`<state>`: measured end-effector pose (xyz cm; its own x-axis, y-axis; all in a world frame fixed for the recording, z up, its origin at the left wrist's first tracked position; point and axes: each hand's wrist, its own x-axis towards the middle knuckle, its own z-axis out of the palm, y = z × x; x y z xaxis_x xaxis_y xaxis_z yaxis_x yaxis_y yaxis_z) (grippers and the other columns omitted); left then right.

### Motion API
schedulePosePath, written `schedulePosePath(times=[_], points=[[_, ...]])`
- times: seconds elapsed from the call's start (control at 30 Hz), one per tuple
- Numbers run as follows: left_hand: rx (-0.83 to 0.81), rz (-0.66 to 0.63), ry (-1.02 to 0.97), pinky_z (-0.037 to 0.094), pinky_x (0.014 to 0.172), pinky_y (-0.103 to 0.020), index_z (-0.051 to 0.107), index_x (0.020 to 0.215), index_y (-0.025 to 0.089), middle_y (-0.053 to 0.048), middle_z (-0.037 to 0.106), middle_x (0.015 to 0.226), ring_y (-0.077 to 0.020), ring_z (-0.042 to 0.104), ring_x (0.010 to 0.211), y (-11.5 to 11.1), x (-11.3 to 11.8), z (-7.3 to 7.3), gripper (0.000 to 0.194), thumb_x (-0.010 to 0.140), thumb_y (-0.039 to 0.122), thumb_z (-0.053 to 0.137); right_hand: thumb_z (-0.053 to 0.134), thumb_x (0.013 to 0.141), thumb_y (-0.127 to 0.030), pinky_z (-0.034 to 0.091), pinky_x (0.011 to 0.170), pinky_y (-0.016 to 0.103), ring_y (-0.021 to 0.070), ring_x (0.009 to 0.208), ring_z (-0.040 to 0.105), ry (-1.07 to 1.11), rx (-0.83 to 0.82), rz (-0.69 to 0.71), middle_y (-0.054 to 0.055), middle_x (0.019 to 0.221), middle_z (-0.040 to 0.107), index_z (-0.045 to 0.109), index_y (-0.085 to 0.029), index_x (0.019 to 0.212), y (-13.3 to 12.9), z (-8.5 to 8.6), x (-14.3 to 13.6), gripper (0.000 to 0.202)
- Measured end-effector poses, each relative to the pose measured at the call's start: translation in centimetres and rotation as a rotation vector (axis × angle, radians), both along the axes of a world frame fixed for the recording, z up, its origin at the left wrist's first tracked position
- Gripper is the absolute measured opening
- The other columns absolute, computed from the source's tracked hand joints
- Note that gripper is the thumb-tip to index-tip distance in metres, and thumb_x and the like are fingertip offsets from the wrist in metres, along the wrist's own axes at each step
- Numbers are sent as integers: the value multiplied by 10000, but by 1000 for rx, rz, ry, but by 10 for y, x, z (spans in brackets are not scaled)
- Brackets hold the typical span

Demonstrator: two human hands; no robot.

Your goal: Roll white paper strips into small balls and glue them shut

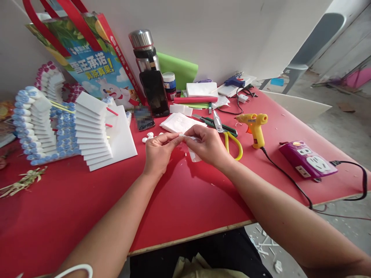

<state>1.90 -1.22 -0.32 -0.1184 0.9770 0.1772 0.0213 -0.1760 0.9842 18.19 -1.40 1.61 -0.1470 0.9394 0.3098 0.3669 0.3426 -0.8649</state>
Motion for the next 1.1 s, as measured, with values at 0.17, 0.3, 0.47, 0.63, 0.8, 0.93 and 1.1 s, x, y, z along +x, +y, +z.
schedulePosePath(times=[0.17, 0.3, 0.47, 0.63, 0.8, 0.93, 1.1], points=[[-49, -43, -42, 579, 857, -372, 816, 822, 186, -59, 789, 847, -216, 713, 830, 0, -1, 1, 305, 618, 389, 915, 616, 852, -247, 389, 601, 257, 132, 660, 532, -45, -6, 74, 15, 736, 668, 696, -159, 829, 2, 0, 6, 121], [-66, -75, -22, 580, 814, -365, 788, 774, 169, -63, 774, 823, -209, 700, 788, 0, -3, 3, 358, 565, 418, 937, 614, 854, -259, 396, 583, 248, 135, 668, 554, -38, -61, 148, 24, 748, 683, 704, -151, 836, 5, 1, 11, 142], [-102, -164, 10, 580, 780, -355, 768, 752, 158, -66, 765, 792, -206, 694, 752, 1, -7, 4, 384, 547, 431, 944, 639, 848, -291, 365, 551, 242, 114, 614, 495, -23, -127, 230, -1, 667, 622, 696, -147, 793, 8, 4, 16, 164], [-19, -137, 160, 568, 718, -328, 773, 737, 176, -52, 764, 759, -203, 687, 718, 1, -7, 1, 305, 611, 414, 917, 660, 844, -341, 318, 514, 244, 101, 566, 446, -61, -180, 196, -17, 608, 570, 682, -150, 724, 9, 3, 15, 226], [39, -99, 262, 562, 692, -317, 779, 751, 186, -50, 770, 768, -205, 687, 724, -3, -2, 2, 257, 693, 419, 868, 662, 838, -325, 336, 545, 243, 109, 601, 483, -143, -134, 128, -3, 643, 618, 684, -149, 728, 10, 0, 11, 208], [42, -154, 241, 578, 785, -341, 809, 865, 189, -64, 791, 871, -229, 717, 818, -3, -3, 3, 256, 743, 413, 836, 652, 837, -332, 347, 558, 251, 121, 631, 504, -164, -118, 85, 10, 680, 654, 703, -148, 756, 11, -1, 11, 208], [1, -227, 194, 572, 895, -354, 820, 1018, 215, -54, 801, 930, -236, 724, 922, 1, -8, 1, 283, 823, 414, 769, 633, 853, -313, 360, 574, 255, 120, 631, 519, -131, -113, 103, 20, 697, 686, 715, -142, 756, 13, -1, 14, 213]])
